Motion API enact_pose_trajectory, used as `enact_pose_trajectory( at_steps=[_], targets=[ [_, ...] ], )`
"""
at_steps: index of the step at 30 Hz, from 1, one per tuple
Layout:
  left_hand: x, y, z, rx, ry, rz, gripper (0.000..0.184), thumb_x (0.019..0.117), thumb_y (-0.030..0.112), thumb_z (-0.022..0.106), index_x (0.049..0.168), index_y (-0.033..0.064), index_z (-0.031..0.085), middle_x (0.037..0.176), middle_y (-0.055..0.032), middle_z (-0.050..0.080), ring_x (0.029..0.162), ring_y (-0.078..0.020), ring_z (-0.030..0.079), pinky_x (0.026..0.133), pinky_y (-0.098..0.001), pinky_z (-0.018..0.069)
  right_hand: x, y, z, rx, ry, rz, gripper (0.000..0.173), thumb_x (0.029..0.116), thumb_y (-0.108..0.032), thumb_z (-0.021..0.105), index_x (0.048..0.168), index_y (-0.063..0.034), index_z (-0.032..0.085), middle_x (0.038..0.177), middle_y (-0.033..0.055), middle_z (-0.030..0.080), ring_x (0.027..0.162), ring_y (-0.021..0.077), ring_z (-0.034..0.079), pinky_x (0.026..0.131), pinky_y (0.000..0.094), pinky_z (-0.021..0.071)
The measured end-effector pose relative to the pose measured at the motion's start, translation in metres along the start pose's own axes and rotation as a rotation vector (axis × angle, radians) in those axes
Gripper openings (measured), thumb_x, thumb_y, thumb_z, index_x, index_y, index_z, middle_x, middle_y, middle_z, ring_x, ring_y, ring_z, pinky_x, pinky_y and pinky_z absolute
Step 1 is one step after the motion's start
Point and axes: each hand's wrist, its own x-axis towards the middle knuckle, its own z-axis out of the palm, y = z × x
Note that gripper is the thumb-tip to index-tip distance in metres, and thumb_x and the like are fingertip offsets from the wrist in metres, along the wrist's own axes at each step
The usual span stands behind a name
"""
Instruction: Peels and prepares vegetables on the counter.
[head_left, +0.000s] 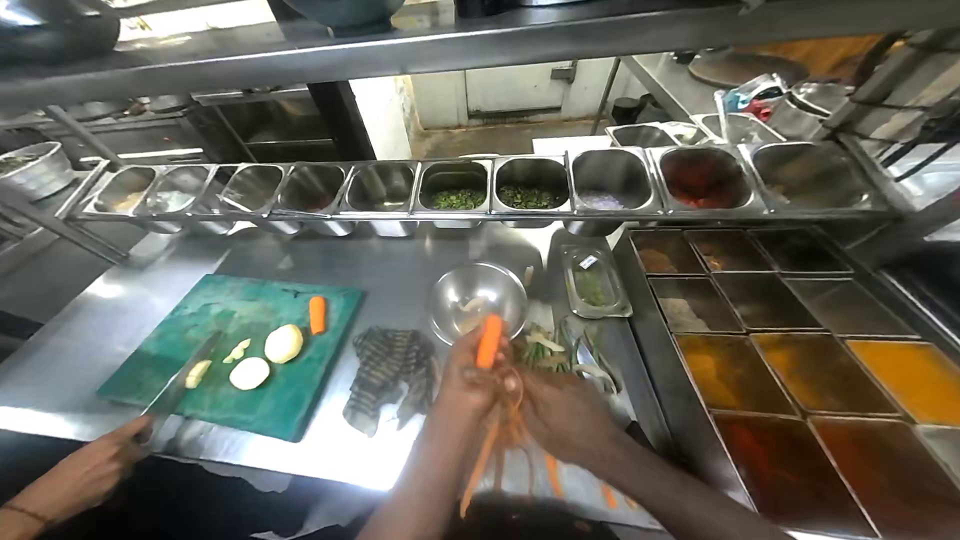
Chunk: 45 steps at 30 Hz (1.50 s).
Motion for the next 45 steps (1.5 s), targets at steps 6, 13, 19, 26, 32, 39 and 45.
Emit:
enact_pose_trajectory(
  at_steps=[6,13,19,26,32,39,45],
  targets=[
    [-0.004,0.0,0.001,0.063,-0.148,-0.012,0.034,0.1067,0.031,0.044,0.114,0.0031,0.062,0.091,-0.015,0.065,0.069,-0.0197,0.066,0.061,-0.0294,0.0582,0.044,0.021,-0.025,0.085,-0.063,0.307,0.041,0.11,-0.039,0.035,0.101,-0.0102,0.063,0.074,0.0111,0.063,0.076,0.0314,0.067,0.069,0.0537,0.0527],
    [0.002,-0.002,0.01,-0.012,0.101,0.064,0.033,0.1059,0.032,0.043,0.112,0.0055,0.061,0.084,-0.011,0.065,0.057,-0.0153,0.061,0.046,-0.0254,0.0509,-0.003,0.003,0.001,0.022,-0.098,0.048,0.052,0.107,-0.042,0.03,0.108,-0.0076,0.068,0.078,0.0157,0.069,0.078,0.0379,0.072,0.067,0.0593,0.0551],
    [-0.001,0.004,0.008,0.088,-0.148,0.012,0.032,0.1045,0.033,0.047,0.109,0.0053,0.064,0.088,-0.0131,0.066,0.066,-0.0185,0.066,0.056,-0.0292,0.0568,0.047,0.022,-0.028,0.145,-0.107,0.318,0.037,0.1095,-0.035,0.038,0.103,-0.0093,0.064,0.077,0.0122,0.063,0.079,0.0314,0.066,0.072,0.0538,0.052],
    [0.011,0.006,0.014,0.1,0.06,0.089,0.035,0.1072,0.035,0.041,0.111,0.0058,0.059,0.076,-0.0077,0.061,0.053,-0.013,0.058,0.045,-0.0247,0.0495,0.002,0.006,0.002,0.023,-0.025,0.025,0.048,0.107,-0.041,0.034,0.11,-0.0091,0.07,0.081,0.0149,0.071,0.079,0.0363,0.072,0.067,0.0581,0.0565],
    [0.004,0.008,0.012,0.113,-0.103,0.018,0.033,0.1052,0.033,0.046,0.109,0.0058,0.064,0.087,-0.0112,0.065,0.064,-0.0162,0.064,0.054,-0.0267,0.0552,0.048,0.03,-0.026,0.166,-0.049,0.304,0.041,0.1102,-0.038,0.037,0.102,-0.0095,0.065,0.077,0.012,0.064,0.077,0.0313,0.067,0.071,0.0551,0.0524],
    [0.01,0.007,0.02,0.07,0.065,0.046,0.038,0.1075,0.036,0.038,0.112,0.0062,0.06,0.086,-0.0089,0.065,0.057,-0.013,0.06,0.048,-0.0235,0.051,0.002,0.007,0.01,0.041,-0.06,0.035,0.05,0.1068,-0.042,0.032,0.107,-0.0084,0.069,0.078,0.0146,0.069,0.077,0.036,0.072,0.067,0.0577,0.056],
    [0.006,0.004,0.012,0.092,-0.131,0.004,0.029,0.1044,0.031,0.049,0.108,0.0063,0.062,0.086,-0.0099,0.064,0.063,-0.0157,0.064,0.055,-0.0272,0.0566,0.045,0.03,-0.022,0.167,-0.026,0.291,0.041,0.11,-0.037,0.037,0.102,-0.0081,0.065,0.075,0.0127,0.064,0.076,0.0321,0.067,0.07,0.0552,0.0531]
  ],
)
